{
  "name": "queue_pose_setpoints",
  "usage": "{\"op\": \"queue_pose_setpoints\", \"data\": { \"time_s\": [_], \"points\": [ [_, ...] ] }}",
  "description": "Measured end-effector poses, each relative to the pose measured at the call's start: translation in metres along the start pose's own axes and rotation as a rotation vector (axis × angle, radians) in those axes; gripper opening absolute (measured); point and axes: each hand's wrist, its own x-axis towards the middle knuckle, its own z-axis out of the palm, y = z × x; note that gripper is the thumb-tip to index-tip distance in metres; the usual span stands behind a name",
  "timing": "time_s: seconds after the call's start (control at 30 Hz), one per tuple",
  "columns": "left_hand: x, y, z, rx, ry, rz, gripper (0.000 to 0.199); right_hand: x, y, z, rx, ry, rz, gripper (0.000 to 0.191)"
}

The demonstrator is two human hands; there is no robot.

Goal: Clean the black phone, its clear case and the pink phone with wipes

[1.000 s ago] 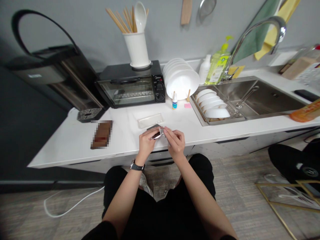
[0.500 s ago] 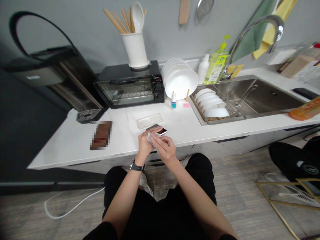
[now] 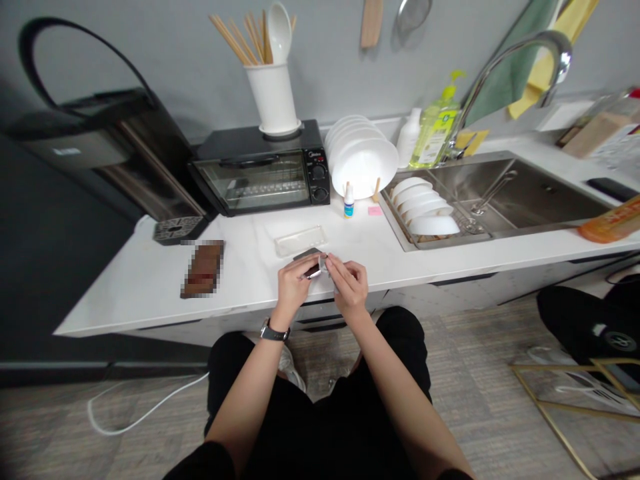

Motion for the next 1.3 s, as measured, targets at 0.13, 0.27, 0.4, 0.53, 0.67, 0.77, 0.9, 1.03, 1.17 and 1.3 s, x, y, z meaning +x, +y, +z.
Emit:
{"op": "queue_pose_setpoints", "data": {
  "time_s": [0.13,0.27,0.4,0.53,0.67,0.77,0.9,1.03,1.17,1.3],
  "points": [
    [0.000,0.000,0.000,-0.001,0.006,-0.011,0.039,-0.001,-0.004,0.001,0.003,0.016,0.010,0.051],
    [-0.001,0.003,-0.003,-0.009,-0.001,-0.028,0.040,-0.006,-0.021,0.004,0.060,-0.048,-0.050,0.059],
    [-0.001,0.007,-0.007,-0.038,-0.032,-0.021,0.036,-0.009,-0.036,0.009,0.142,-0.104,-0.110,0.066],
    [-0.001,0.007,-0.007,-0.053,-0.025,0.008,0.035,-0.010,-0.029,0.009,0.151,-0.115,-0.158,0.066],
    [-0.002,0.001,-0.002,0.015,-0.010,0.017,0.038,-0.005,0.002,-0.004,0.082,-0.110,-0.069,0.056],
    [-0.001,0.000,-0.002,0.050,-0.021,0.047,0.032,0.007,0.026,-0.017,0.054,-0.208,-0.039,0.051],
    [0.013,0.004,-0.008,0.150,-0.101,0.084,0.024,0.028,0.043,-0.028,0.155,-0.348,-0.085,0.043],
    [0.035,0.008,-0.017,0.191,-0.227,0.085,0.022,0.044,0.046,-0.027,0.271,-0.349,0.052,0.020],
    [0.045,0.001,-0.024,0.181,-0.238,-0.047,0.044,0.048,0.050,-0.028,0.373,-0.300,0.388,0.030],
    [0.031,-0.010,-0.024,0.130,-0.201,-0.276,0.027,0.047,0.061,-0.032,0.470,-0.425,0.720,0.053]
  ]
}}
